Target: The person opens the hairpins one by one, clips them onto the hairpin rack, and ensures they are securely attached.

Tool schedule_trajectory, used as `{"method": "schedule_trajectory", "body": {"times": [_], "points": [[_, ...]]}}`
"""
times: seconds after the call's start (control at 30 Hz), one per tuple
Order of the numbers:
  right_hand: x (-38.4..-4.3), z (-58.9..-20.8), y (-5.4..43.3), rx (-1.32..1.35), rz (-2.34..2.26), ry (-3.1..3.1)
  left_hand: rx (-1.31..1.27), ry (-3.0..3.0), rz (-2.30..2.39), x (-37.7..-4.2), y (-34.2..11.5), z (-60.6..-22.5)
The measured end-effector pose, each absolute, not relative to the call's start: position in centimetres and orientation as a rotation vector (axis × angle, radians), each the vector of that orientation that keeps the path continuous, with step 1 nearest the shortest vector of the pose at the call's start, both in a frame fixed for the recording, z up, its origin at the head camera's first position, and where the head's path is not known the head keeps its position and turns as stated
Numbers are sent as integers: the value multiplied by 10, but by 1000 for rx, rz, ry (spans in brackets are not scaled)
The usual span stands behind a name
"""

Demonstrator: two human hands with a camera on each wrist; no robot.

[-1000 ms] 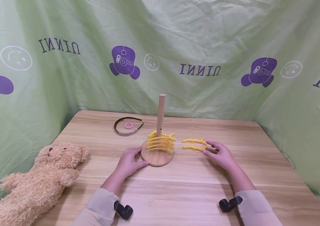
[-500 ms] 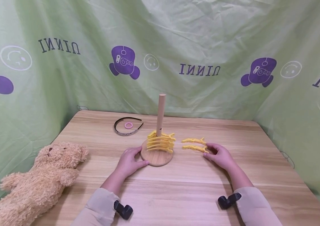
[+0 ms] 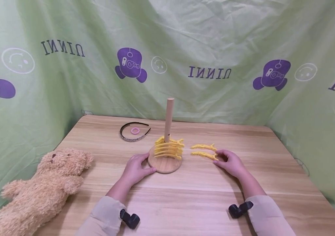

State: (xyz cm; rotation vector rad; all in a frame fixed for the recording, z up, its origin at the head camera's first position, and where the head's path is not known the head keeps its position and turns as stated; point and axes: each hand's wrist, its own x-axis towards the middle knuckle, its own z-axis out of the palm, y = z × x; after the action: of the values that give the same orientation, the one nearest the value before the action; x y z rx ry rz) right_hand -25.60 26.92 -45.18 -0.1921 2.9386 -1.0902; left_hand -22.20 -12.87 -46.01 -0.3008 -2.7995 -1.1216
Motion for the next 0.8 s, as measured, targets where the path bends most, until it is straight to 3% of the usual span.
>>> {"method": "schedule_trajectory", "body": {"times": [0.8], "points": [[-245, -426, 256, -227, -1233, 2885, -292, -2810, -1119, -221, -128, -459]]}}
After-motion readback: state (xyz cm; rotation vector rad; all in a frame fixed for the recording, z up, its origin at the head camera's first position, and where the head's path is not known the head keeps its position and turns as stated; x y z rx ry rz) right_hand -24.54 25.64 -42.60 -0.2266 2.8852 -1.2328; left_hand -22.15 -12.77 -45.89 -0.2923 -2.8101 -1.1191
